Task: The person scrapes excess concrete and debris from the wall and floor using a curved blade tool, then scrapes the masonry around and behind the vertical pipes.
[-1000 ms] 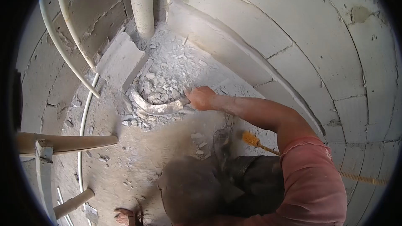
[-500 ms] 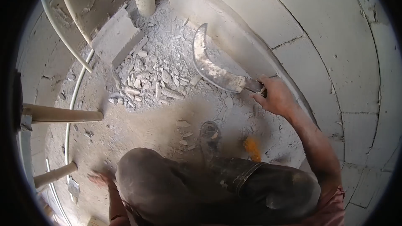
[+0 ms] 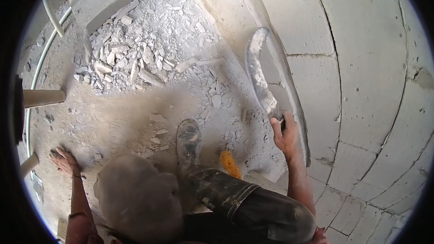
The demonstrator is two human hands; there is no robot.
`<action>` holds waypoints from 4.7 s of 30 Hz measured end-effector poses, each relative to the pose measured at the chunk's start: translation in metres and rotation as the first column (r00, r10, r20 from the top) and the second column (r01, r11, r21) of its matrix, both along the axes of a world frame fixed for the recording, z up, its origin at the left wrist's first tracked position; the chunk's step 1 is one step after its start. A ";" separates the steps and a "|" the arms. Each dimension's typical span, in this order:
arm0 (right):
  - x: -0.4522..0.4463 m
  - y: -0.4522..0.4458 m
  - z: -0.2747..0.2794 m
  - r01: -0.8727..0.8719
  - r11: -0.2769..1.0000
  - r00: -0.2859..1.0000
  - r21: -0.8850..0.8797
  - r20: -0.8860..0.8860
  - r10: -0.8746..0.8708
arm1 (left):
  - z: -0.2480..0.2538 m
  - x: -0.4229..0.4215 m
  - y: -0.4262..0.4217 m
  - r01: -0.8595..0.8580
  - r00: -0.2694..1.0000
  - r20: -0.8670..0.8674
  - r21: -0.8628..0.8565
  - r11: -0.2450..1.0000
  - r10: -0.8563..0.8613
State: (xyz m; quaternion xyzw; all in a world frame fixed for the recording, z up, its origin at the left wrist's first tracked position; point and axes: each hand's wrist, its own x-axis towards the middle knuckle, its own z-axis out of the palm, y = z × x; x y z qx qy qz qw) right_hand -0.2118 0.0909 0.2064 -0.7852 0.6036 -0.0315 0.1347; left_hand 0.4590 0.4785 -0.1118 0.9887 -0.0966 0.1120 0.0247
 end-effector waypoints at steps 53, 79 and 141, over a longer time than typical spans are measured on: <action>0.077 -0.064 0.004 -0.027 0.984 0.978 -0.177 0.200 0.063 | -0.007 0.006 0.011 0.001 1.000 -0.010 0.091 0.996 0.000; 0.073 -0.071 -0.023 -0.047 0.958 0.972 -0.282 0.209 0.110 | -0.011 0.011 0.011 -0.014 1.000 0.011 0.098 0.995 0.013; 0.051 -0.027 -0.027 0.218 0.974 0.866 0.054 0.449 -0.219 | -0.004 0.007 0.007 -0.018 1.000 -0.011 0.053 0.998 0.019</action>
